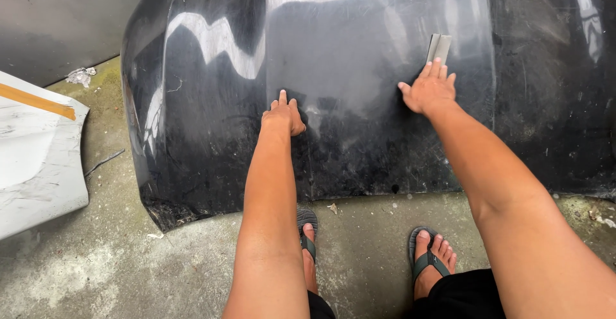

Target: The person sands the surface of a black car hood using a sanding block held in the right hand while the left hand stabilizes the surface. The person transitions from standing to sitting cross-legged on the floor while continuing to sand the hood.

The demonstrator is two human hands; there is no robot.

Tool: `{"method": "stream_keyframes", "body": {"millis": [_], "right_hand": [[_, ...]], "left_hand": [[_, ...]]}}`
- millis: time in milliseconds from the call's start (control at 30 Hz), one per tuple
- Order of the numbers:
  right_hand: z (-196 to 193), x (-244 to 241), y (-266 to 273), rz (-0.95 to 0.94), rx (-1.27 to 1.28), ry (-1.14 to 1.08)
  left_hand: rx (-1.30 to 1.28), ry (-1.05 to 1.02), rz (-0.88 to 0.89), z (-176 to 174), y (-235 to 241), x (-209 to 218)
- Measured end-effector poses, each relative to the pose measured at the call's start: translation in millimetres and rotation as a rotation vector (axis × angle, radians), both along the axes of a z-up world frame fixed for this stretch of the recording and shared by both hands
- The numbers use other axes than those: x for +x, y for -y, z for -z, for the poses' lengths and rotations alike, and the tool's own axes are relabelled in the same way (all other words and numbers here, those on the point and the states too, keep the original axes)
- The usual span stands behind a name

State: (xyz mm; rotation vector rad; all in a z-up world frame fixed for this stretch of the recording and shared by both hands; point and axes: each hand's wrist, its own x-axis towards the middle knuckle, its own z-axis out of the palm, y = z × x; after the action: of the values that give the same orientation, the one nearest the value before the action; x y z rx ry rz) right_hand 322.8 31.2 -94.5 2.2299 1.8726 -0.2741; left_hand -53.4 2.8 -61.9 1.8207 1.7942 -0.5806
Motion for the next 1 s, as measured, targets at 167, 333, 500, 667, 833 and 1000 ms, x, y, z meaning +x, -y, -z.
{"method": "stream_keyframes", "body": {"millis": [167,333,500,667,833,1000], "right_hand": [[-61,-93,31,-0.143,0.06,-0.06],[-24,-137,55,-0.772,0.361,0.126],[-16,-137,61,-1.117,0.27,0.172],[-27,-93,35,-0.902,0.375,0.123],[0,-31,11,-0.563,0.304,0.144],[32,23,-9,-0.16,0.078,0.175]], "left_hand": [[-0.003,0.01,0.015,4,-2,12],[-0.017,0.022,0.041,-9,1,25],[-0.016,0.011,0.046,-1,-2,24],[-0.017,0.023,0.023,9,-5,15],[-0.027,0.016,0.008,15,-8,7],[-0.031,0.008,-0.013,1,-2,9]]}}
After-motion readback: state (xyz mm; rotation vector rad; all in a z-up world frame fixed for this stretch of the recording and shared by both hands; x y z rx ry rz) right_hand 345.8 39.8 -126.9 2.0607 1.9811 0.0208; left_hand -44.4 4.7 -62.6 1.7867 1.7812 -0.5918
